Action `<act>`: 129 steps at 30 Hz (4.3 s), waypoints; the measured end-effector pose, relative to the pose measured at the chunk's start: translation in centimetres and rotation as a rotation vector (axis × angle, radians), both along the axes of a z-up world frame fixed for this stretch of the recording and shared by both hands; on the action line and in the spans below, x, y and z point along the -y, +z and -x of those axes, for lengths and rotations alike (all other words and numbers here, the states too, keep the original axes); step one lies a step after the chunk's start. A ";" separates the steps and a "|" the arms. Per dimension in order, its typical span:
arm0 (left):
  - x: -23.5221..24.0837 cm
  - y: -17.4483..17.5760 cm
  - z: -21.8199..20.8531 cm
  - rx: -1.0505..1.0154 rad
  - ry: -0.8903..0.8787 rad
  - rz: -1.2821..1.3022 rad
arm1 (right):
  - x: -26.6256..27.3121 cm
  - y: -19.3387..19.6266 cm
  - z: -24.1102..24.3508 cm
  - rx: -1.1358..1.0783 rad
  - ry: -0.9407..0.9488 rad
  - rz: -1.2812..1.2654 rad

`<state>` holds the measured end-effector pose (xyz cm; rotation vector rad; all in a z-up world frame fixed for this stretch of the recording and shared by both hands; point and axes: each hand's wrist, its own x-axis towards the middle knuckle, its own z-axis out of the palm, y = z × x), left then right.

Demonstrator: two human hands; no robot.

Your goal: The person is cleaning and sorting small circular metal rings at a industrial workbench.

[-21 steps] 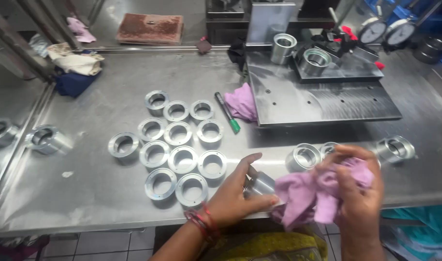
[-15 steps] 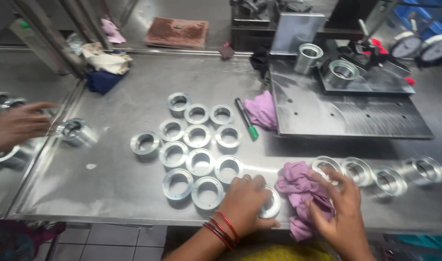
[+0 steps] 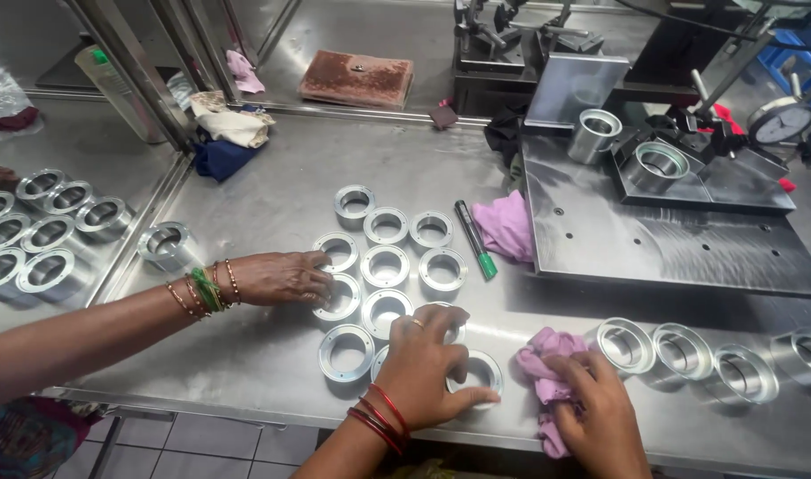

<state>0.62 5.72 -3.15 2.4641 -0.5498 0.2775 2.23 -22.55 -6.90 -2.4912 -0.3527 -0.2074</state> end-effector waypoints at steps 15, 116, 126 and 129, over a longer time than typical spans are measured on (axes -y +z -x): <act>-1.4 -1.8 -1.6 0.107 0.112 -0.199 | -11.5 0.1 -14.5 0.149 0.160 0.366; -17.6 -1.0 5.8 -0.091 0.900 0.144 | -24.2 5.9 -16.7 -0.048 0.402 -0.145; -17.7 -1.2 5.6 -0.077 0.896 0.107 | -22.7 5.5 -15.4 -0.240 0.431 -0.406; -17.7 -1.3 5.7 -0.053 0.895 0.112 | -23.8 6.8 -13.4 -0.123 0.358 -0.198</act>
